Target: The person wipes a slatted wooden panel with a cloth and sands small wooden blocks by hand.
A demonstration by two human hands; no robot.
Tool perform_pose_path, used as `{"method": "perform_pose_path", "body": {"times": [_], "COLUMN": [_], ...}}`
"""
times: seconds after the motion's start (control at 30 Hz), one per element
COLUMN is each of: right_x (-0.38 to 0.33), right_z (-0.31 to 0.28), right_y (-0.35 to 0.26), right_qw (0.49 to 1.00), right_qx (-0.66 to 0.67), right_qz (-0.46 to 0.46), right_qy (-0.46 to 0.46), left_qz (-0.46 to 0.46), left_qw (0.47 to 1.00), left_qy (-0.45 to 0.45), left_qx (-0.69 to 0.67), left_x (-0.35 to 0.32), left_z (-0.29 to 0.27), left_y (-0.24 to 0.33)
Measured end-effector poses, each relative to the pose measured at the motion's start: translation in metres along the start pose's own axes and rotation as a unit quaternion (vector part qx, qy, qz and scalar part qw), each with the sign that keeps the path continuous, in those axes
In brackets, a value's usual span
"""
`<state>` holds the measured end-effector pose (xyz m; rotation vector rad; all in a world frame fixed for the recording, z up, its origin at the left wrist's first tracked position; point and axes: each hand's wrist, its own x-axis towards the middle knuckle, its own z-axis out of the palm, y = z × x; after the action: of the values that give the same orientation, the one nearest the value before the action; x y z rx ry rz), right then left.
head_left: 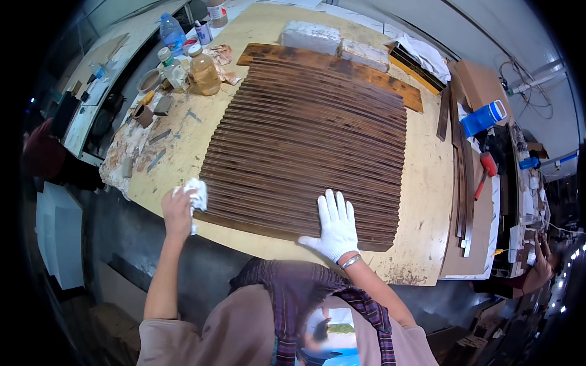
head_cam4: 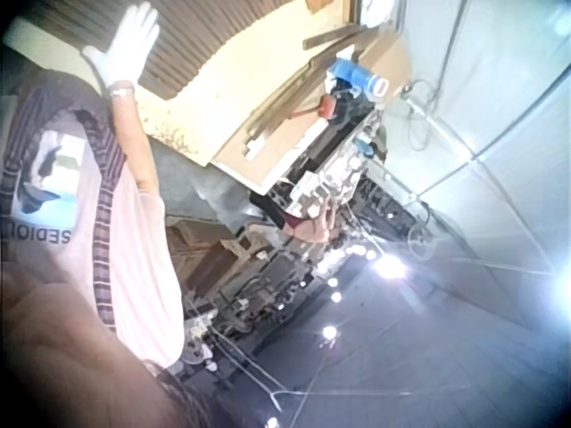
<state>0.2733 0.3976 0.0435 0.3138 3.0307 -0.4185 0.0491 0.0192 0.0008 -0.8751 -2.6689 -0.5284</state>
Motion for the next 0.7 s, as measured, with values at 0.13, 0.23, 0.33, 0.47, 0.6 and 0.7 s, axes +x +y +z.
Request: {"method": "perform_pose_path", "body": {"times": [0.13, 0.23, 0.33, 0.47, 0.6, 0.7], "right_x": [0.002, -0.001, 0.001, 0.002, 0.001, 0.002], "right_z": [-0.005, 0.009, 0.004, 0.004, 0.007, 0.010], "right_y": [-0.006, 0.001, -0.001, -0.002, -0.001, 0.000], "right_qw": [1.000, 0.999, 0.999, 1.000, 0.999, 1.000], "right_qx": [-0.010, -0.030, -0.031, -0.018, -0.044, -0.025], "right_qz": [0.005, -0.003, 0.002, 0.003, 0.004, -0.003], "right_qy": [-0.014, 0.010, 0.013, 0.014, 0.006, 0.012], "left_qz": [0.085, 0.181, 0.159, -0.054, 0.049, 0.236], "left_qw": [0.994, 0.982, 0.987, 0.993, 0.994, 0.958], "left_qy": [0.065, 0.032, 0.036, 0.082, 0.072, -0.068], "left_qx": [0.002, -0.033, -0.008, 0.073, -0.072, -0.145], "left_x": [0.010, -0.014, -0.032, -0.027, 0.003, -0.006], "left_z": [0.025, 0.022, 0.010, -0.054, 0.002, 0.025], "left_y": [0.103, 0.124, 0.073, -0.019, 0.097, 0.166]}}
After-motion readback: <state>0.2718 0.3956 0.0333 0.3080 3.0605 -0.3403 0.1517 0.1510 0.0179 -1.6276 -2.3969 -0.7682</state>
